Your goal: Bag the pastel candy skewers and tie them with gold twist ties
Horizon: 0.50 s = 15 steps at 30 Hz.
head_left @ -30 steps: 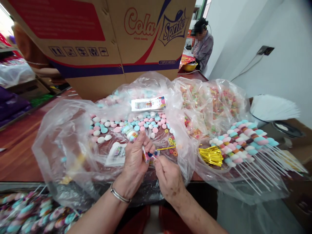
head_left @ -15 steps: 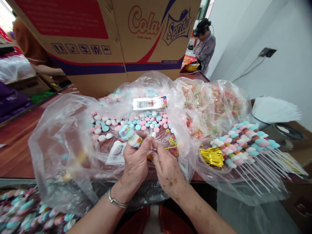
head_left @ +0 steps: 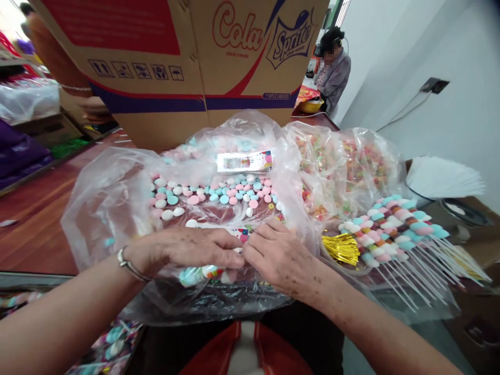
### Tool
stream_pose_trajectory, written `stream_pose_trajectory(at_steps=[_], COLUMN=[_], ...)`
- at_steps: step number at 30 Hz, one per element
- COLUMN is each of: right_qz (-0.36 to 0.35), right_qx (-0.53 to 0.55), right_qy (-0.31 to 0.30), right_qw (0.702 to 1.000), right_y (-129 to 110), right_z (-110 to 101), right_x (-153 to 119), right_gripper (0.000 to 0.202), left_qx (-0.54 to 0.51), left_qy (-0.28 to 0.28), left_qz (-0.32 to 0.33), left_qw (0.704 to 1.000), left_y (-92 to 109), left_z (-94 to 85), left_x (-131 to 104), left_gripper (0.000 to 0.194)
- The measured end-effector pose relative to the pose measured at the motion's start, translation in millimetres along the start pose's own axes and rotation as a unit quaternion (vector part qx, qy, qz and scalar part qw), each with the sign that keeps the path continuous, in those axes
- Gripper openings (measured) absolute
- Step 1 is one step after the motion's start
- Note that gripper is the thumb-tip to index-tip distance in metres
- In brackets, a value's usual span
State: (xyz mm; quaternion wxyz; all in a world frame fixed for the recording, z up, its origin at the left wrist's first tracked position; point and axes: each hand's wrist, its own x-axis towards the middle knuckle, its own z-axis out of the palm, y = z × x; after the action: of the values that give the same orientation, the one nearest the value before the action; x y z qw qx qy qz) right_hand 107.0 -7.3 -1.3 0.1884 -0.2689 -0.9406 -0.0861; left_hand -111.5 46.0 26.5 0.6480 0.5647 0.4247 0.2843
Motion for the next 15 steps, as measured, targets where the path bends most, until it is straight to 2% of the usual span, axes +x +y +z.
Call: stream_pose_trajectory(at_steps=[1, 2, 3, 5, 9, 12, 15], right_qz=[-0.009, -0.015, -0.018, -0.018, -0.005, 0.004, -0.003], right_qx=[-0.001, -0.002, -0.004, -0.007, 0.001, 0.004, -0.019], right_qy=[0.002, 0.005, 0.006, -0.001, -0.023, -0.005, 0.022], right_qw=[1.000, 1.000, 1.000, 1.000, 1.000, 1.000, 1.000], right_y=[1.4, 3.1, 5.0, 8.5, 9.5, 4.1, -3.0], right_z=[-1.7, -3.0, -4.0, -4.7, -0.5, 6.3, 14.2], right_x=[1.7, 2.8, 3.1, 2.2, -1.9, -5.4, -9.9], right_gripper=[0.030, 0.032, 0.032, 0.033, 0.032, 0.034, 0.039], left_qx=[0.044, 0.057, 0.057, 0.012, -0.054, -0.090, -0.103], left_qy=[-0.117, -0.207, -0.257, -0.249, -0.201, -0.187, -0.199], left_qz=[-0.056, -0.091, -0.109, -0.121, -0.160, -0.186, -0.195], left_qw=[0.991, 0.972, 0.959, 0.961, 0.965, 0.960, 0.955], left_y=[-3.1, -6.5, -10.2, -17.5, -28.2, -32.3, -35.0], left_z=[6.0, 11.5, 16.3, 23.2, 28.1, 27.0, 24.7], left_x=[0.0, -0.1, -0.1, 0.4, 3.3, 4.6, 2.5], left_gripper=[0.007, 0.003, 0.009, 0.015, 0.012, 0.015, 0.017])
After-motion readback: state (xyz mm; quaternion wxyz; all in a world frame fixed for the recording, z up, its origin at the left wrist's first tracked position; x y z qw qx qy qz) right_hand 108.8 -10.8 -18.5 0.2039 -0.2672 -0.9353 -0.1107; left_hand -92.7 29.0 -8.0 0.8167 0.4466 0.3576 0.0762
